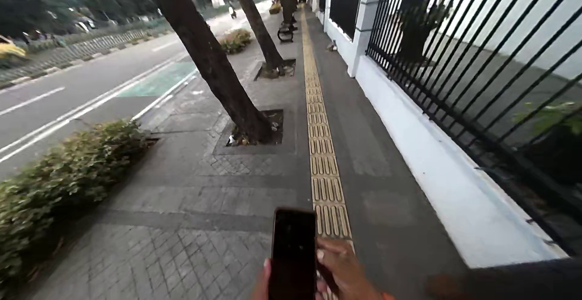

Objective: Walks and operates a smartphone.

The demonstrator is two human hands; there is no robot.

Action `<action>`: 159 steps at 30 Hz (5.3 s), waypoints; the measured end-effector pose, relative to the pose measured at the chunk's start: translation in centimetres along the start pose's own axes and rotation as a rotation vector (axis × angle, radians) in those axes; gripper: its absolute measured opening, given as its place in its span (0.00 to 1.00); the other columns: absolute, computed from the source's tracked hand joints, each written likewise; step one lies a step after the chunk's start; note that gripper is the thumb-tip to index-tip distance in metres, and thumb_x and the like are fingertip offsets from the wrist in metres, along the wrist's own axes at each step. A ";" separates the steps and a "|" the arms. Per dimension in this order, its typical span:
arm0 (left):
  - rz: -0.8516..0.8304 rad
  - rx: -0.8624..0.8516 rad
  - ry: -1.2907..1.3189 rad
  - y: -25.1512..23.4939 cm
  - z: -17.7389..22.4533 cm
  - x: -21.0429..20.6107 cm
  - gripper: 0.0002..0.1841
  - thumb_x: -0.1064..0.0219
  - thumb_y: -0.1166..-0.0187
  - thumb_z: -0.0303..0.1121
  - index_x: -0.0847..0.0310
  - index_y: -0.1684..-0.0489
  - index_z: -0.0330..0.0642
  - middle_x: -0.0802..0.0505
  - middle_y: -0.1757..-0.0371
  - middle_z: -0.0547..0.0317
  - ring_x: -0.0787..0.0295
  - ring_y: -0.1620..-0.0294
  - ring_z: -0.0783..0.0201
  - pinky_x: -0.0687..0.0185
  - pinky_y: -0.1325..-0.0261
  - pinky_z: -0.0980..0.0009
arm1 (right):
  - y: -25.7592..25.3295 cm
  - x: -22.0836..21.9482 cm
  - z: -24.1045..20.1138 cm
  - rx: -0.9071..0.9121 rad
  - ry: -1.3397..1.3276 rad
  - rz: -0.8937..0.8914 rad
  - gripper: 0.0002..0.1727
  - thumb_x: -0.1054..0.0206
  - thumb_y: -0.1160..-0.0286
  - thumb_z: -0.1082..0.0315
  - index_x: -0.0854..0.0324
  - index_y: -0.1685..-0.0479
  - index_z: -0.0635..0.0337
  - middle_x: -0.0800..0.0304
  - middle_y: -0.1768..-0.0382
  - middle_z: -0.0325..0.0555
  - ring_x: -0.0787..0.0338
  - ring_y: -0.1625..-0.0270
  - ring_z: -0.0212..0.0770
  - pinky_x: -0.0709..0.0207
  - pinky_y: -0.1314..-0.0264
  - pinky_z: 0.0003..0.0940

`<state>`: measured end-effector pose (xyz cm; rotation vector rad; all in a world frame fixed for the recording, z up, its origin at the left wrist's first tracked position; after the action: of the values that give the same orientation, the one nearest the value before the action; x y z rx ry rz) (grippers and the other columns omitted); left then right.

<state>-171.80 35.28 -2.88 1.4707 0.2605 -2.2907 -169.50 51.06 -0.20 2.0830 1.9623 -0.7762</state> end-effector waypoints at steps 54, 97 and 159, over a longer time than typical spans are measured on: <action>0.137 -0.608 -0.112 3.1 8.0 3.6 0.22 0.37 0.15 0.52 0.14 0.33 0.48 0.04 0.40 0.55 0.07 0.37 0.63 0.13 0.31 0.60 | -7.0 -9.8 4.9 -0.097 0.472 0.201 0.36 0.18 0.39 0.56 0.24 0.30 0.61 0.04 0.53 0.43 0.03 0.54 0.37 0.05 0.52 0.34; 0.033 -0.586 0.001 0.1 9.1 2.2 0.24 0.38 0.16 0.52 0.13 0.34 0.45 0.05 0.40 0.46 0.07 0.37 0.53 0.13 0.33 0.51 | -8.4 -7.8 2.6 0.150 0.373 -0.001 0.24 0.41 0.20 0.71 0.29 0.31 0.83 0.07 0.53 0.47 0.08 0.54 0.28 0.11 0.50 0.25; -0.025 -0.635 0.049 2.0 10.2 2.3 0.24 0.38 0.15 0.49 0.15 0.33 0.41 0.06 0.39 0.45 0.08 0.35 0.53 0.15 0.30 0.51 | -8.7 -10.6 3.0 0.130 0.362 -0.037 0.21 0.43 0.22 0.75 0.27 0.33 0.81 0.07 0.53 0.48 0.06 0.54 0.32 0.09 0.50 0.28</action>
<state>-180.26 29.20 -0.47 1.1833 0.9249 -1.9218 -178.62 41.39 4.21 2.4126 2.1848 -0.5773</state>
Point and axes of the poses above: each hand's wrist, its own y-axis away from the middle knuckle, its own x-axis out of the back of the hand, z = x × y, the point moved 4 cm from there along -y, towards the middle knuckle
